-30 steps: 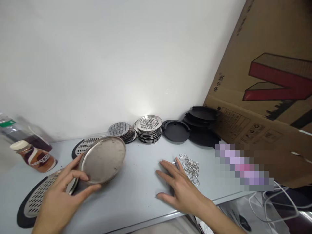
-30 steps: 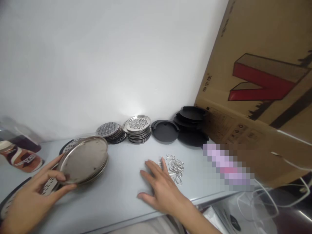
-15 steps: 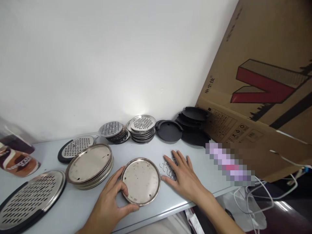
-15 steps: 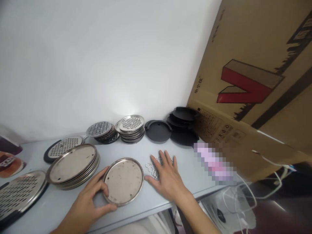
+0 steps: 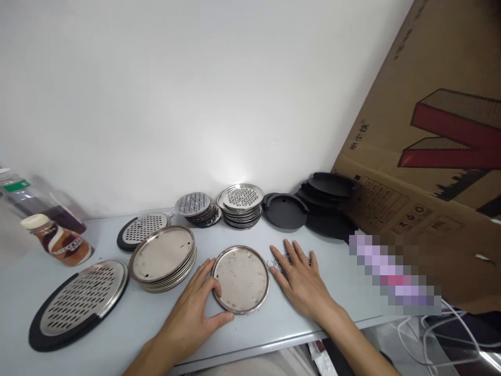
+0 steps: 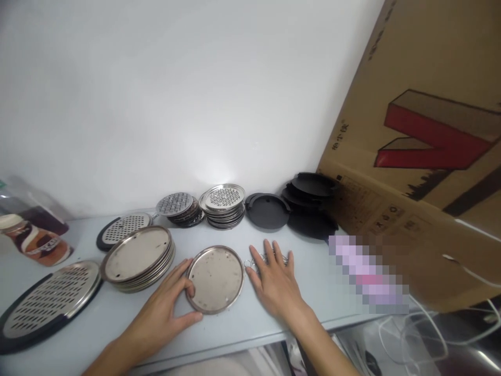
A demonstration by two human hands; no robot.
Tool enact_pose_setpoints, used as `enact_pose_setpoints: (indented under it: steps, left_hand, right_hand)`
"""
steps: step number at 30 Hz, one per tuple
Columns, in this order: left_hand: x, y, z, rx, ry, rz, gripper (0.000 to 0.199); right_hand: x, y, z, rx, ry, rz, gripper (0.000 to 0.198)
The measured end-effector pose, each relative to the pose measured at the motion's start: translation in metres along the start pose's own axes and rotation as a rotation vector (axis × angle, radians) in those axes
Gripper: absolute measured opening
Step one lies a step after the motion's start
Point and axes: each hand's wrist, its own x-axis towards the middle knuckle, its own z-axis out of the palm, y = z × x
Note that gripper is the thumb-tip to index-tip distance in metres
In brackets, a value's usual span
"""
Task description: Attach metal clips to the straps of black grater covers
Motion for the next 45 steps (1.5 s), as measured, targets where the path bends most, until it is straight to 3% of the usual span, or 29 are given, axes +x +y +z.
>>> enact_pose_setpoints:
  steps: [8, 12, 16, 21, 25, 31, 40, 45]
  left_hand:
    - [-0.007, 0.001, 0.001, 0.021, 0.029, 0.062, 0.042]
    - [-0.002, 0.013, -0.033, 0.079, 0.180, 0.118, 0.041]
    - [0.047, 0.005, -0.089, 0.209, 0.336, 0.042, 0.048]
    - [0.135, -0.043, -0.126, 0.313, 0.206, -0.150, 0.088]
    - [0.170, -0.069, -0.127, 0.311, 0.173, -0.192, 0.101]
    - [0.177, -0.074, -0.125, 0.310, 0.156, -0.195, 0.109]
    - [0.181, -0.075, -0.132, 0.328, 0.102, -0.189, 0.111]
    - [0.174, -0.062, -0.145, 0.450, 0.183, -0.168, 0.109]
  right_hand:
    - [-0.003, 0.003, 0.002, -0.008, 0.034, -0.033, 0.058]
    - [-0.004, 0.008, 0.005, -0.010, 0.073, -0.090, 0.052]
    - [-0.003, 0.012, 0.012, -0.018, 0.114, -0.116, 0.052]
    - [-0.004, 0.015, 0.016, -0.027, 0.198, -0.135, 0.053]
    - [-0.009, 0.014, 0.008, 0.013, 0.233, -0.238, 0.058]
    - [-0.016, 0.009, -0.004, 0.077, 0.247, -0.399, 0.068]
    - [-0.016, 0.003, -0.013, 0.132, 0.192, -0.364, 0.069]
    - [-0.016, 0.003, -0.013, 0.152, 0.187, -0.363, 0.069]
